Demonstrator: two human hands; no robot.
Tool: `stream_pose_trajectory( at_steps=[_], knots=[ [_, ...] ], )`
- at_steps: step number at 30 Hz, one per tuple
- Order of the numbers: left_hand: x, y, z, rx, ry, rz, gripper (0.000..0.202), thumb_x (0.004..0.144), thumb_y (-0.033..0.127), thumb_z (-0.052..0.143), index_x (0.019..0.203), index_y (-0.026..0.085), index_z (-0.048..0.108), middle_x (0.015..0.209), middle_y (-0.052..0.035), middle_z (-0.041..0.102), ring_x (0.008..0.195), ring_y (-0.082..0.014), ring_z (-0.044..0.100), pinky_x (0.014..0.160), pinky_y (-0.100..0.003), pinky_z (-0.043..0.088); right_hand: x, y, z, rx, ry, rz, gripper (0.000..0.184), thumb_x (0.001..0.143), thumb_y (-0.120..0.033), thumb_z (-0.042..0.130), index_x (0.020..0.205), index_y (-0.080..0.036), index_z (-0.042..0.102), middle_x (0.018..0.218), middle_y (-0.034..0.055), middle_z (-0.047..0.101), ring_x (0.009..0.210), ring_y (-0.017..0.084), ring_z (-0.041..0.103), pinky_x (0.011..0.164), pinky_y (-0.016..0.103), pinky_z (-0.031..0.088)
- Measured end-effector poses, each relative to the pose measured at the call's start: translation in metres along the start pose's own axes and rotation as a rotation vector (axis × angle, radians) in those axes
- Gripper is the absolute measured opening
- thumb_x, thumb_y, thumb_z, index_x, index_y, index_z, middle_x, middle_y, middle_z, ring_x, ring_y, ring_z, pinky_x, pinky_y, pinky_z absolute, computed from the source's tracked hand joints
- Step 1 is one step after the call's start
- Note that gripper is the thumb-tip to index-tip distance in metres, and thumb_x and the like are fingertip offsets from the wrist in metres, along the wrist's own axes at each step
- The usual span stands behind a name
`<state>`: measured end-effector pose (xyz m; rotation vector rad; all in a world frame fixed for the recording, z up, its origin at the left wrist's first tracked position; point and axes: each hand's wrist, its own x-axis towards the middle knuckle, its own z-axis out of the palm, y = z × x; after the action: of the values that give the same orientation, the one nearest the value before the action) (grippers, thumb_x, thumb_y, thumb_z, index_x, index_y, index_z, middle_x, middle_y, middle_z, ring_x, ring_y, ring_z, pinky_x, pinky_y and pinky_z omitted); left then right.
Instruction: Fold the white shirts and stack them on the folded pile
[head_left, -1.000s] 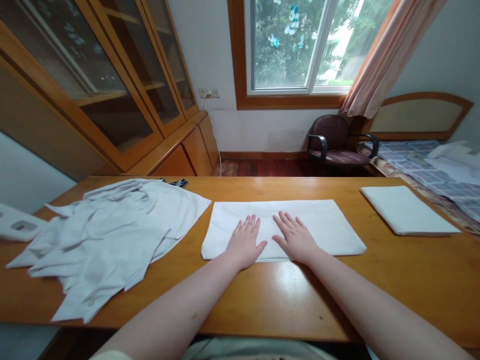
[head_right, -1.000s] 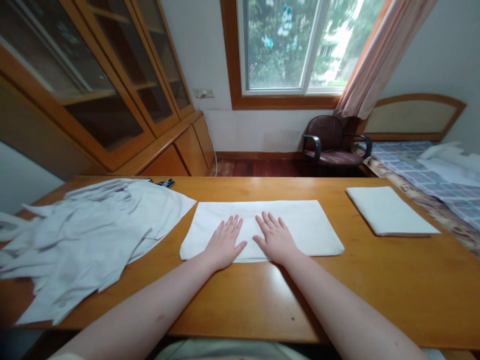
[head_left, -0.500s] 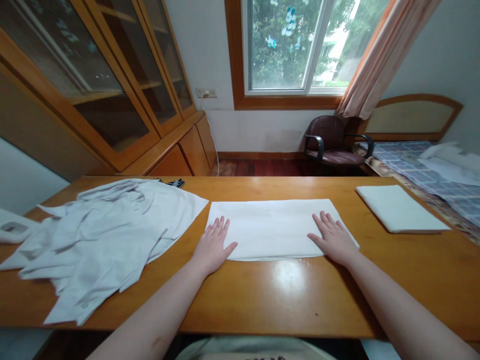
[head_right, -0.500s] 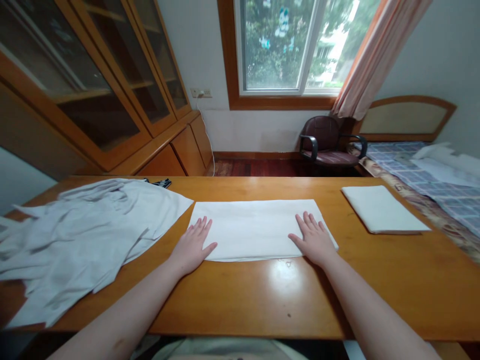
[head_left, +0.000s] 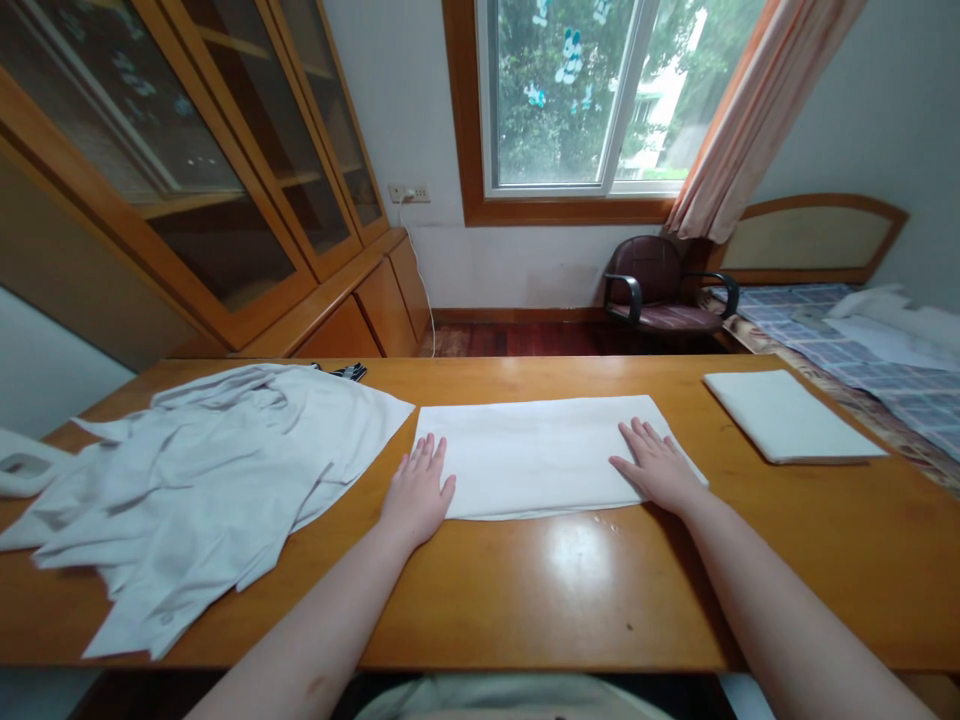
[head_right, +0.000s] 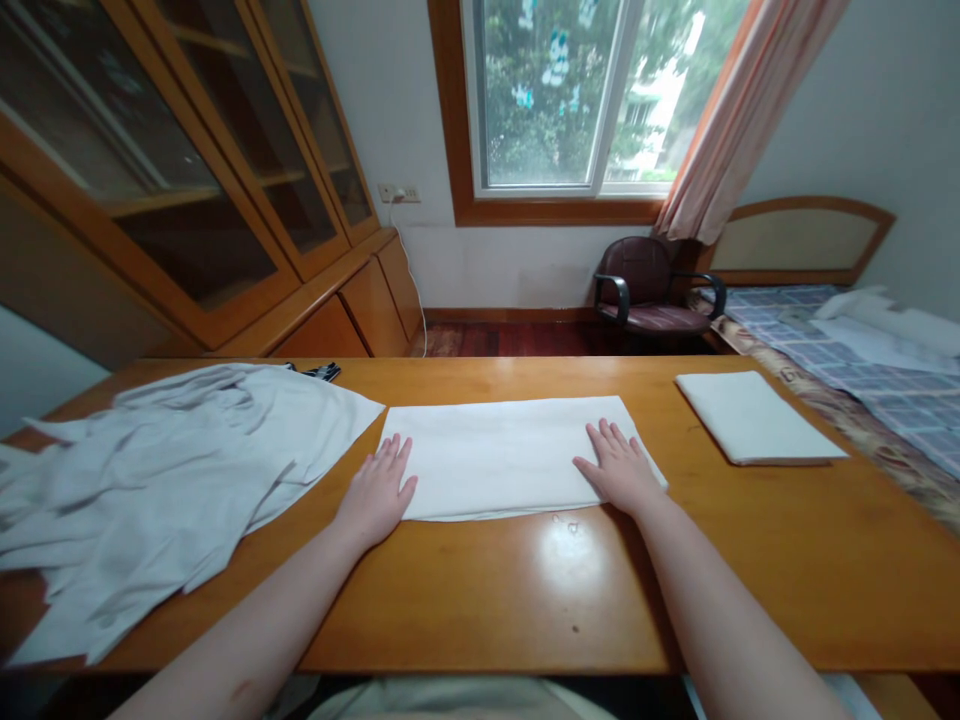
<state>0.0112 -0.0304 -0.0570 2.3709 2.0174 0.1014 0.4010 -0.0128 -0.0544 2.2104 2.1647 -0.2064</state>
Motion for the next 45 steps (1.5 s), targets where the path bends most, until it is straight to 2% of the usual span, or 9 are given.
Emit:
stream_pose_trajectory(
  at_steps=[4, 8, 12, 18, 26, 32, 36, 41, 45],
  knots=[
    [0.001, 0.001, -0.002, -0.036, 0.032, -0.018, 0.058, 0.087, 0.033, 0.039, 0.140, 0.009, 0.036, 0.148, -0.0160, 0.028, 0.136, -0.0285, 0.026, 0.108, -0.045, 0.025, 0.001, -0.047, -0.013, 0.087, 0.037, 0.091, 0.067, 0.086, -0.042, 0.043, 0.140, -0.004, 0.032, 0.149, 0.0235, 0.018, 0.137, 0.036, 0.017, 0.106, 0.053, 0.022],
    [0.002, -0.004, -0.003, -0.084, 0.099, -0.183, 0.057, 0.087, 0.033, 0.040, 0.137, 0.006, 0.038, 0.145, -0.0182, 0.033, 0.129, -0.0283, 0.038, 0.104, -0.039, 0.033, -0.006, -0.109, -0.015, 0.235, -0.023, -0.264, 0.071, 0.085, -0.046, 0.047, 0.142, -0.008, 0.030, 0.151, 0.0201, 0.014, 0.139, 0.029, 0.016, 0.109, 0.043, 0.020],
    [-0.003, -0.006, -0.010, -0.060, 0.110, -0.295, 0.054, 0.086, 0.032, 0.040, 0.133, 0.004, 0.041, 0.132, -0.0199, 0.049, 0.123, -0.0299, 0.044, 0.101, -0.040, 0.035, -0.011, -0.138, -0.004, 0.224, -0.037, -0.318, 0.070, 0.085, -0.049, 0.045, 0.143, -0.012, 0.030, 0.152, 0.0159, 0.016, 0.140, 0.029, 0.012, 0.111, 0.047, 0.009],
    [-0.013, -0.005, -0.016, -0.230, 0.086, -0.347, 0.056, 0.082, 0.031, 0.048, 0.132, 0.005, 0.041, 0.122, -0.0202, 0.056, 0.115, -0.0325, 0.051, 0.096, -0.045, 0.039, -0.010, -0.136, 0.005, 0.167, -0.019, -0.306, 0.071, 0.087, -0.051, 0.038, 0.145, -0.014, 0.025, 0.153, 0.0119, 0.013, 0.140, 0.026, 0.009, 0.112, 0.044, 0.005],
    [-0.012, -0.017, -0.025, -1.419, 0.164, -0.753, 0.052, 0.078, 0.021, 0.060, 0.127, 0.017, 0.045, 0.133, -0.0146, 0.049, 0.111, -0.0190, 0.056, 0.083, -0.026, 0.049, -0.010, -0.137, 0.002, 0.182, -0.034, -0.303, 0.071, 0.086, -0.052, 0.038, 0.145, -0.014, 0.025, 0.153, 0.0123, 0.013, 0.140, 0.025, 0.009, 0.112, 0.043, 0.004],
    [-0.031, 0.004, -0.046, -2.003, -0.026, -0.850, 0.029, 0.078, 0.009, 0.053, 0.106, 0.015, 0.058, 0.095, -0.0080, 0.067, 0.075, -0.0128, 0.065, 0.061, -0.022, 0.054, -0.010, -0.136, 0.004, 0.199, -0.028, -0.310, 0.071, 0.086, -0.052, 0.038, 0.145, -0.014, 0.025, 0.152, 0.0125, 0.013, 0.140, 0.025, 0.009, 0.112, 0.044, 0.004],
    [-0.031, 0.028, -0.044, -2.117, 0.034, -0.828, 0.030, 0.080, 0.009, 0.050, 0.108, 0.014, 0.058, 0.097, -0.0094, 0.067, 0.086, -0.0162, 0.065, 0.072, -0.027, 0.055, -0.009, -0.136, 0.005, 0.199, -0.033, -0.308, 0.072, 0.086, -0.053, 0.038, 0.145, -0.015, 0.025, 0.153, 0.0124, 0.013, 0.140, 0.026, 0.010, 0.111, 0.044, 0.004],
    [-0.026, 0.046, -0.035, -2.045, 0.085, -0.896, 0.034, 0.069, -0.001, 0.062, 0.099, 0.017, 0.059, 0.081, -0.0003, 0.065, 0.052, -0.0054, 0.054, 0.035, -0.014, 0.035, -0.009, -0.135, 0.003, 0.210, -0.041, -0.321, 0.071, 0.086, -0.053, 0.039, 0.145, -0.014, 0.026, 0.152, 0.0132, 0.013, 0.140, 0.026, 0.010, 0.111, 0.044, 0.005],
    [-0.020, 0.052, -0.030, -2.055, 0.131, -0.917, 0.027, 0.067, 0.002, 0.066, 0.089, 0.015, 0.059, 0.068, 0.0039, 0.059, 0.042, -0.0027, 0.045, 0.034, -0.014, 0.031, -0.010, -0.135, 0.000, 0.216, -0.048, -0.322, 0.071, 0.087, -0.052, 0.039, 0.145, -0.014, 0.026, 0.152, 0.0134, 0.014, 0.140, 0.026, 0.010, 0.112, 0.044, 0.005]
  ],
)
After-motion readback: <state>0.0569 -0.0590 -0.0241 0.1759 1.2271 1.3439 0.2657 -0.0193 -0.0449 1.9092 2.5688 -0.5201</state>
